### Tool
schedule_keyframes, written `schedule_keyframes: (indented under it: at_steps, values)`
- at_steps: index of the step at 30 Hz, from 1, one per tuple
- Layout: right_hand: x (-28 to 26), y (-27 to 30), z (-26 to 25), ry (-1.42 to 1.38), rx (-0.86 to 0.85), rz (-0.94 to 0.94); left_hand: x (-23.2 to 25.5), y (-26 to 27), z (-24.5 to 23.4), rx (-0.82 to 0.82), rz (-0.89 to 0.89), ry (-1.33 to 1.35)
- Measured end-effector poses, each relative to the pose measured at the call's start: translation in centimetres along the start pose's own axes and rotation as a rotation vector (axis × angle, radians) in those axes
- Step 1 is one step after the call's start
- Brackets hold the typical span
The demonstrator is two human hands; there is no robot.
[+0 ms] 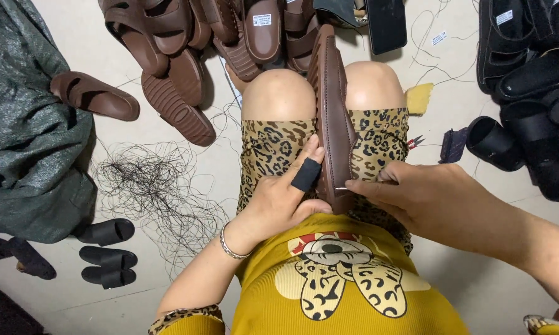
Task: Hand-sewing the upper part of a brown sandal to its sole using a needle and thread while sitting on the floor.
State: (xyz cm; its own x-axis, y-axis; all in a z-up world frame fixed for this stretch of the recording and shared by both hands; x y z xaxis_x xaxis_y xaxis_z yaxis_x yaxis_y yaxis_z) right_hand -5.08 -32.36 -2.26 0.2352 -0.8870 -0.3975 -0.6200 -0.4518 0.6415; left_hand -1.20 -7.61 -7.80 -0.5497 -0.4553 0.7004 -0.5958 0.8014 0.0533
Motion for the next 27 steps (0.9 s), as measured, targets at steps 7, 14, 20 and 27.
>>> schedule_keyframes:
  at_steps: [7,14,20,27]
  values:
    - [0.6,-0.1,-0.2,-0.006,0.116,-0.072,0.2,-0.3,-0.4,-0.013,-0.024,0.016]
    - [0.6,-0.2,0.1,-0.009,0.082,-0.073,0.3,-0.4,-0.8,-0.007,-0.013,0.032]
    - [0.2,0.0,0.1,0.080,0.189,-0.162,0.3,-0.3,-0.2,-0.009,-0.026,-0.031]
    - [-1.4,0.2,0.3,0.341,-0.007,-0.119,0.9,-0.1,0.8,0.100,0.024,-0.144]
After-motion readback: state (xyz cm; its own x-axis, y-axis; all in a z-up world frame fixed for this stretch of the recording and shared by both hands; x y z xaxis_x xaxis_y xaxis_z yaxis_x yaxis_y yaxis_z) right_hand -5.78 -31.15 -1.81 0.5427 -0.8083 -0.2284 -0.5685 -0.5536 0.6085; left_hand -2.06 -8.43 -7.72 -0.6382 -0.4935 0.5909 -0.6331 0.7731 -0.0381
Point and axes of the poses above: each hand's wrist, its own y-axis away from the middle knuckle, its own z-axis out of the palm, x = y × z, the point moved 3 cm from there along -y, towards the middle knuckle, and after that the axes turned 5 degrees about -y, right-handed, at the moved point
